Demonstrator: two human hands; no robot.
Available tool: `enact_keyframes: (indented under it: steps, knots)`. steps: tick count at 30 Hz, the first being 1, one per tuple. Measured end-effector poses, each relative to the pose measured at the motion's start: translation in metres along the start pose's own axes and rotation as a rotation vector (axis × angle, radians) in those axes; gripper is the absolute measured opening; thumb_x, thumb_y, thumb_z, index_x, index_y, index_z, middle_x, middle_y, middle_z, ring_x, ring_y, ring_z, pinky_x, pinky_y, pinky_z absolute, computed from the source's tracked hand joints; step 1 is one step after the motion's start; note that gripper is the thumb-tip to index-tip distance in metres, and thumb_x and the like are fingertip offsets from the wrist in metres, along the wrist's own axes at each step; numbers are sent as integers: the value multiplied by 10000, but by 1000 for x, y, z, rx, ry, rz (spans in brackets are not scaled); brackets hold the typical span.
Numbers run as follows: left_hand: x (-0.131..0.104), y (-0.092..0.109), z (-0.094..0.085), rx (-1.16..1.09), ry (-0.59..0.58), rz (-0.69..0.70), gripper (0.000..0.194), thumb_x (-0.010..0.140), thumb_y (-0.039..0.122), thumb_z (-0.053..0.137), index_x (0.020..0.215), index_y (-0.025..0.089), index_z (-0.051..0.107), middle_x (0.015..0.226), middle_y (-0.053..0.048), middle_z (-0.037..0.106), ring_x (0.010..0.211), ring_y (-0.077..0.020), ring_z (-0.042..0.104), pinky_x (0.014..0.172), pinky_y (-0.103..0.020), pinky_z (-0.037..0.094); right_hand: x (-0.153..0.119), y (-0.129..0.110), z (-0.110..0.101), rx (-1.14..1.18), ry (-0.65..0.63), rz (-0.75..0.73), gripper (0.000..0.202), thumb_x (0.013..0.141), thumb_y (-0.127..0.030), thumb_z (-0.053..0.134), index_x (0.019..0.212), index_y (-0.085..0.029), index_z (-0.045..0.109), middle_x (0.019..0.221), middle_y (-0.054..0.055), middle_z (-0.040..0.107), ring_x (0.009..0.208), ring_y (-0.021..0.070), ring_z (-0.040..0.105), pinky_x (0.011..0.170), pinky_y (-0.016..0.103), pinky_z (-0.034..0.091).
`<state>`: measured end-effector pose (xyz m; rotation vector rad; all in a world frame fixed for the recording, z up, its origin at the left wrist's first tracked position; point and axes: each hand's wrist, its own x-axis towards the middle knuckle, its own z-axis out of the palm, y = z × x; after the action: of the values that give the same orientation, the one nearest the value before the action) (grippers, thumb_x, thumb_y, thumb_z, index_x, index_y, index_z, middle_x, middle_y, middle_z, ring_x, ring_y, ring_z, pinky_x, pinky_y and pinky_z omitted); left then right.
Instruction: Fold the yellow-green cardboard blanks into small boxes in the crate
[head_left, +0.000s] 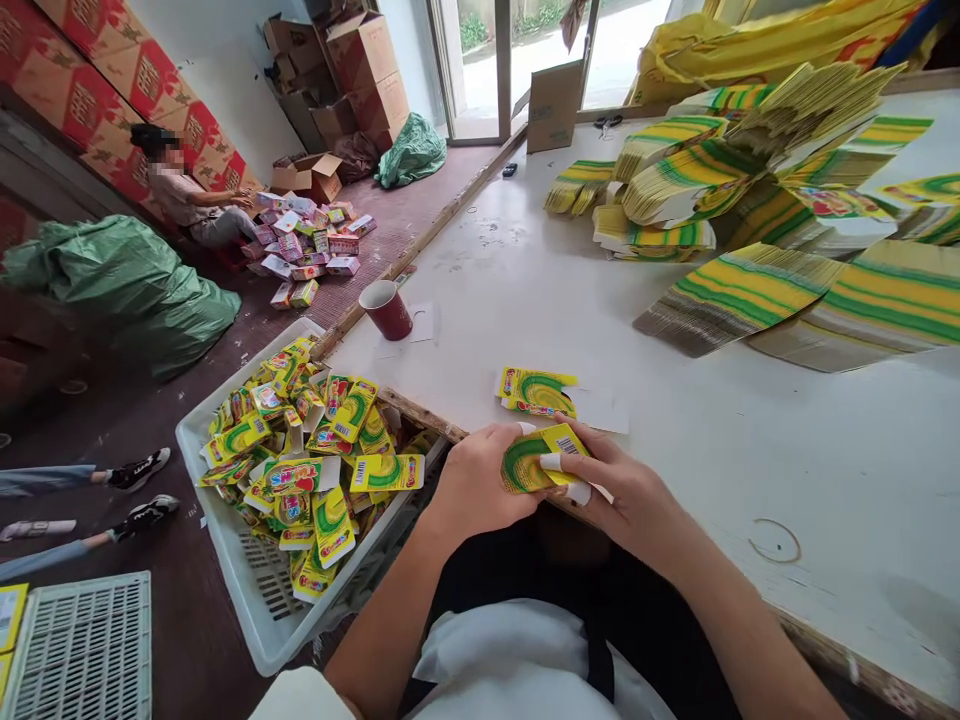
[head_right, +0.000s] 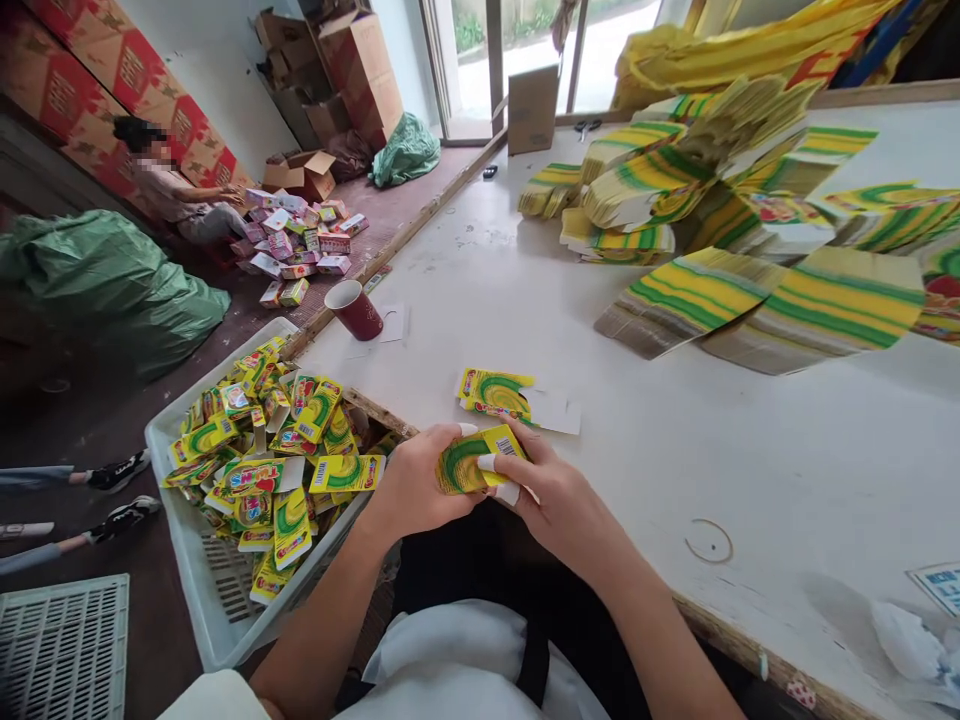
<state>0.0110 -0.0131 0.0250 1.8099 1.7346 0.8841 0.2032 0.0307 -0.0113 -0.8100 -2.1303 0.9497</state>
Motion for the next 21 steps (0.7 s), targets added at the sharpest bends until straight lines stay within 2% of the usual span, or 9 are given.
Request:
enact_keyframes:
  steps: [3, 7, 9, 11, 13, 14, 16, 18, 21]
  knots:
    - [6, 0, -3, -32, 3, 24, 479, 554, 214, 837, 1008, 267, 695, 928, -51, 739, 876, -290, 684, 808, -378, 522, 5, 3, -5, 69, -19, -5, 218, 877, -179, 626, 1007, -301, 751, 1398, 87, 624, 1228, 276, 644, 959, 439, 564]
    - [8, 3, 2, -149, 62, -45, 499, 519, 152, 826, 993, 270, 724, 938, -46, 751, 913, -301, 686, 857, -402, 519, 7, 5, 9, 143, 161, 76, 133, 827, -196, 677, 891, -286, 751, 1320, 77, 676, 1263, 300, 618, 964, 462, 564]
    - [5, 0, 5, -318, 110, -96, 494, 509, 141, 850, 976, 257, 740, 907, -39, 755, 860, -278, 688, 813, -380, 524, 7, 5, 16, 236, 140, 126, 222, 821, -254, 721, 1041, -283, 726, 1350, 93, 657, 1278, 309, 605, 995, 476, 544]
    - [3, -8, 3, -491, 198, -124, 460, 539, 182, 883, 971, 236, 736, 872, -31, 751, 776, -235, 683, 734, -339, 528, 10, 9, 17, 365, 113, 176, 504, 850, -341, 711, 1330, -303, 566, 1404, 114, 615, 1225, 293, 644, 987, 479, 548]
    - [2, -24, -10, -600, 356, -128, 405, 630, 293, 875, 989, 248, 693, 880, -8, 735, 742, -184, 668, 681, -288, 521, 17, 17, 14, 353, 144, 243, 651, 897, -382, 643, 1479, -307, 363, 1415, 133, 600, 1137, 266, 690, 953, 477, 565]
    - [2, -34, -21, -630, 461, -123, 379, 683, 377, 845, 993, 265, 657, 895, 9, 721, 760, -165, 662, 677, -265, 518, 21, 23, 12, 240, 164, 280, 637, 910, -371, 613, 1483, -291, 345, 1394, 140, 611, 1100, 263, 701, 929, 476, 573]
    - [4, -56, -48, -710, 693, -103, 379, 819, 609, 643, 1047, 312, 582, 1039, 26, 690, 938, -144, 652, 767, -242, 523, 31, 35, 8, -105, 171, 335, 527, 887, -290, 597, 1393, -231, 462, 1277, 154, 669, 1046, 289, 699, 876, 486, 578]
    - [5, -74, -76, -910, 968, -131, 518, 816, 765, 487, 970, 276, 565, 1063, -11, 663, 1139, -168, 602, 902, -264, 515, 40, 45, 9, -357, 140, 345, 438, 827, -179, 589, 1265, -182, 572, 1128, 167, 708, 993, 331, 681, 822, 499, 566]
    - [3, -85, -91, -1183, 1072, -347, 530, 820, 770, 475, 876, 250, 561, 1061, -32, 645, 1319, -183, 491, 1012, -266, 473, 48, 52, 15, -440, 135, 316, 393, 768, -70, 546, 1139, -167, 632, 965, 159, 708, 919, 339, 651, 809, 491, 526]
